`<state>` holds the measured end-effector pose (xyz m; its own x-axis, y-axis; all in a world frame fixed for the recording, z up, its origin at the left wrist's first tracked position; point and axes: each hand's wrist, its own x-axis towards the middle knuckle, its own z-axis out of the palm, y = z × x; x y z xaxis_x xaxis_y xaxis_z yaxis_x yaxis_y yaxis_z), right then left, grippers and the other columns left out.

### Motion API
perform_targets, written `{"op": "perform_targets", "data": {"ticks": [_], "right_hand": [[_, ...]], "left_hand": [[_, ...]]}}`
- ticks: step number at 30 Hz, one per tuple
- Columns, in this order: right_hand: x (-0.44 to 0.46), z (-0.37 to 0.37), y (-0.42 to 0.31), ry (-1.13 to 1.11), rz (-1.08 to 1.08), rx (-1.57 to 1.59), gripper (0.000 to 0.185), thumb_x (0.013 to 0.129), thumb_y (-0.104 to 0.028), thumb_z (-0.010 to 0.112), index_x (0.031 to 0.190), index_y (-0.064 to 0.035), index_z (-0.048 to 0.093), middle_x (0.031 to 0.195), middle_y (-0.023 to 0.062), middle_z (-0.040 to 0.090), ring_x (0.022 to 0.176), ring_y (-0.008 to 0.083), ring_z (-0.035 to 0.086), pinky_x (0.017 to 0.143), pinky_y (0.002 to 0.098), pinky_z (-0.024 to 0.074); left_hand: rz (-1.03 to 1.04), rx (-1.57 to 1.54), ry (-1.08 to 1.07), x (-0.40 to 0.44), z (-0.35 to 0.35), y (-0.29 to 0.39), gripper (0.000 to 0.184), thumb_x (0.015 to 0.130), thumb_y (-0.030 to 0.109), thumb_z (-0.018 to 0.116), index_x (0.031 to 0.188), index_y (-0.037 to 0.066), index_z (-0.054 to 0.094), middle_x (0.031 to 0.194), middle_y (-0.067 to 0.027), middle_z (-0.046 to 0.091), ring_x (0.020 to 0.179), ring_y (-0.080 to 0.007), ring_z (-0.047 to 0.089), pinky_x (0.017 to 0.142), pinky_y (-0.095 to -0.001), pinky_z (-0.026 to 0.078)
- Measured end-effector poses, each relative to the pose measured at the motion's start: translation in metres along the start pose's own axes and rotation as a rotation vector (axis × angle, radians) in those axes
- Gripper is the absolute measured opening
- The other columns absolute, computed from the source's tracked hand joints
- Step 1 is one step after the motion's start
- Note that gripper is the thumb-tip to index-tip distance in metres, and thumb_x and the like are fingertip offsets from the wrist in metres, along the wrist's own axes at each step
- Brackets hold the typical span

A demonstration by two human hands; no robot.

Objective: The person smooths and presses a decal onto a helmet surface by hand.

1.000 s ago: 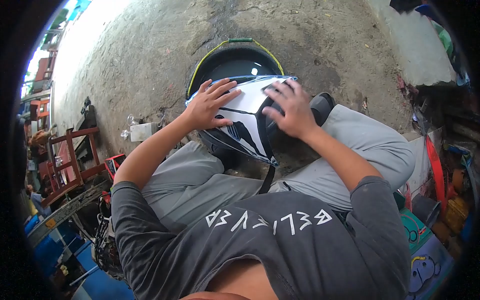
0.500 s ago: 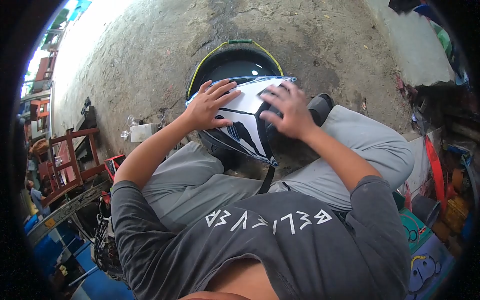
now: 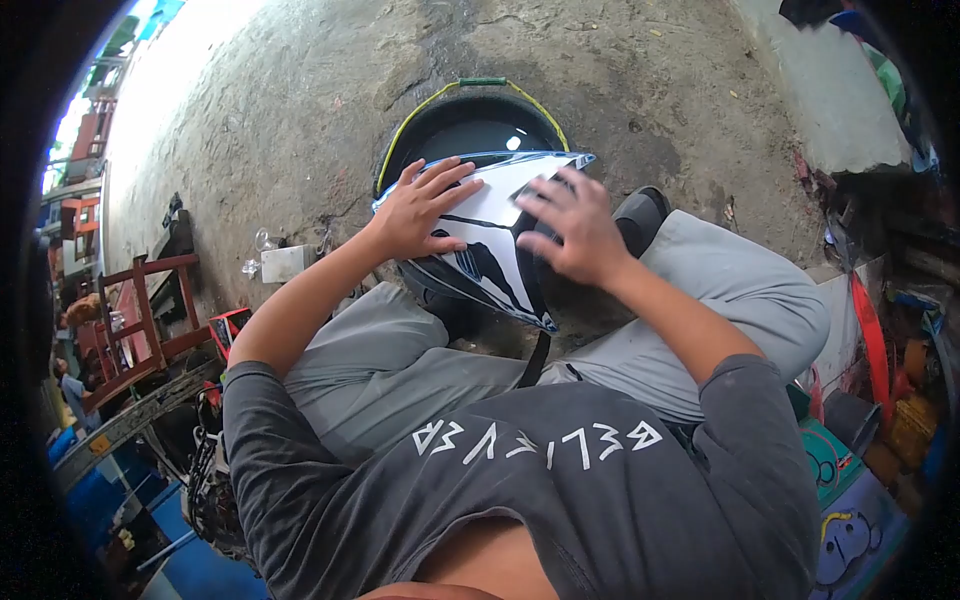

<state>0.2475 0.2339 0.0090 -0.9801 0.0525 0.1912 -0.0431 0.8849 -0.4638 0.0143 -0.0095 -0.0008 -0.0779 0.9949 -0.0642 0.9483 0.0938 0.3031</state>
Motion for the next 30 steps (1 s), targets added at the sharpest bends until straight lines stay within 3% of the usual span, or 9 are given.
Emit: {"op": "perform_targets", "data": {"ticks": [2,5,9,18,21,24,28,30], "right_hand": [[-0.002,-0.001,-0.014,-0.038,-0.114,0.017,0.051,0.1,-0.053,0.071,0.14,-0.0215,0.073,0.153,0.008,0.063,0.148,0.0389,0.046,0.121,0.0579,0.0341],[0.0,-0.001,0.007,-0.04,-0.078,-0.051,0.05,0.1,-0.052,0.072,0.139,-0.022,0.073,0.153,0.0066,0.063,0.147,0.0381,0.046,0.122,0.0587,0.0329],[0.001,0.009,0.036,0.086,0.173,-0.024,0.049,0.1,-0.049,0.071,0.141,-0.0218,0.073,0.154,0.0071,0.063,0.149,0.0386,0.045,0.121,0.0561,0.0352],[-0.002,-0.001,-0.006,-0.069,-0.073,-0.01,0.05,0.097,-0.048,0.074,0.14,-0.0239,0.073,0.157,0.0044,0.061,0.149,0.0389,0.044,0.122,0.0566,0.0321],[0.002,0.008,0.023,0.033,0.122,0.002,0.05,0.097,-0.049,0.074,0.14,-0.0233,0.073,0.156,0.0051,0.062,0.149,0.0385,0.044,0.123,0.0562,0.0307],[0.001,0.004,0.029,0.079,0.111,0.024,0.052,0.095,-0.051,0.075,0.14,-0.0233,0.074,0.156,0.005,0.062,0.15,0.0383,0.044,0.124,0.0564,0.0295],[-0.005,-0.002,-0.01,-0.068,-0.123,0.065,0.054,0.094,-0.055,0.076,0.138,-0.0236,0.075,0.154,0.0039,0.063,0.15,0.0376,0.044,0.124,0.0575,0.0292],[-0.005,0.001,-0.007,-0.067,-0.142,0.015,0.054,0.094,-0.056,0.075,0.138,-0.0238,0.074,0.154,0.004,0.063,0.149,0.0375,0.044,0.124,0.0577,0.0291]], "left_hand": [[0.004,-0.001,0.009,0.0,0.001,-0.001,0.101,0.085,0.068,0.077,0.17,0.027,0.041,0.174,-0.0095,0.04,0.164,-0.0325,0.032,0.13,-0.0673,0.023],[-0.005,-0.002,-0.003,-0.001,0.002,-0.001,0.101,0.085,0.068,0.077,0.17,0.027,0.041,0.175,-0.0093,0.04,0.165,-0.0319,0.031,0.13,-0.0671,0.023],[-0.008,0.01,0.006,-0.001,0.003,0.0,0.101,0.086,0.069,0.076,0.17,0.027,0.041,0.175,-0.0093,0.039,0.165,-0.0315,0.031,0.13,-0.0669,0.023],[0.0,-0.01,0.007,-0.001,0.001,-0.001,0.102,0.086,0.071,0.075,0.17,0.026,0.041,0.175,-0.0098,0.039,0.165,-0.0315,0.029,0.13,-0.0668,0.023],[-0.007,-0.003,0.007,-0.001,0.002,0.0,0.101,0.086,0.071,0.075,0.17,0.026,0.041,0.175,-0.0097,0.039,0.165,-0.0316,0.03,0.129,-0.067,0.024],[-0.011,-0.006,0.001,-0.001,0.0,0.0,0.101,0.086,0.07,0.076,0.17,0.026,0.041,0.175,-0.0097,0.039,0.165,-0.0315,0.03,0.129,-0.0673,0.024],[-0.005,-0.012,0.002,-0.001,0.0,-0.001,0.102,0.085,0.069,0.077,0.17,0.027,0.04,0.175,-0.0099,0.039,0.165,-0.0318,0.03,0.129,-0.0675,0.024],[-0.008,-0.01,-0.002,-0.001,0.0,0.0,0.102,0.085,0.069,0.077,0.17,0.027,0.04,0.175,-0.0099,0.04,0.165,-0.0319,0.03,0.129,-0.0676,0.024]]}}
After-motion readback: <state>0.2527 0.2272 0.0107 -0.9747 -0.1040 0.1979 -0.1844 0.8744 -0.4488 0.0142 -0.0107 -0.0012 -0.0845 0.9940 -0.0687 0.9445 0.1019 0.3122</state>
